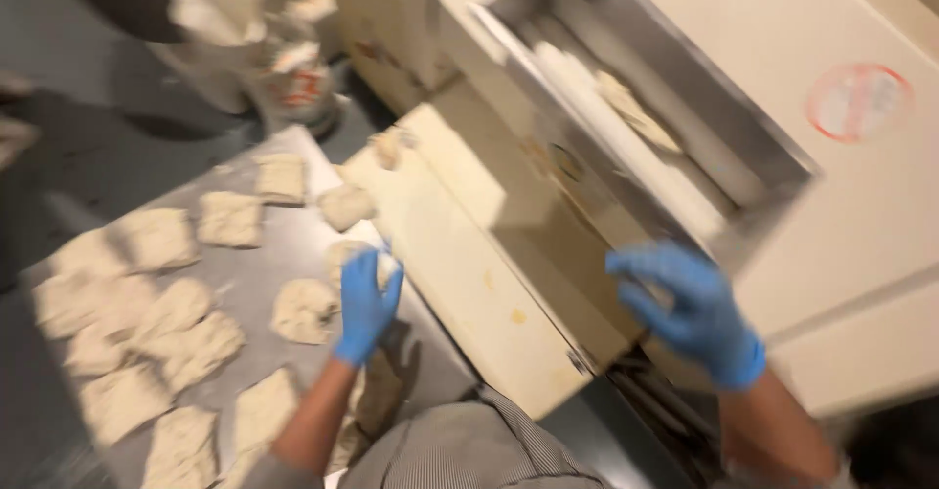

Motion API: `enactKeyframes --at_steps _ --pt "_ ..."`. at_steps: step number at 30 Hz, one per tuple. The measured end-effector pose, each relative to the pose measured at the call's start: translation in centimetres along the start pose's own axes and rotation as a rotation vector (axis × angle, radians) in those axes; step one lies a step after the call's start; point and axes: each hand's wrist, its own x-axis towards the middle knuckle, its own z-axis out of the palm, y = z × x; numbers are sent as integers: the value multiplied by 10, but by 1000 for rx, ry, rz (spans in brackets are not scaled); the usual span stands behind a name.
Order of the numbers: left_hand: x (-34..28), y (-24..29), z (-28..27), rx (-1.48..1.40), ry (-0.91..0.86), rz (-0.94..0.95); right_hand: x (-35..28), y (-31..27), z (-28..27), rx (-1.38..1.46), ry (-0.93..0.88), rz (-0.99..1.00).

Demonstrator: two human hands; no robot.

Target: Rolling and shaping dough pieces using a machine and placing them onto baking trays.

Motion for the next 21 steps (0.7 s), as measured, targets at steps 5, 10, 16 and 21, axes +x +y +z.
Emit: enactKeyframes --at_steps 5,10,16,21 --pt "-175 -65 -33 389 -201 -419 -37 1 116 115 -117 -12" --pt "-217 -83 -21 139 -284 -293 -47 -7 214 290 -79 312" --pt "-179 -82 -31 172 -629 -700 -26 -39 246 347 -250 246" --pt "-191 -70 -23 -115 -543 -497 -34 -7 280 557 -308 463"
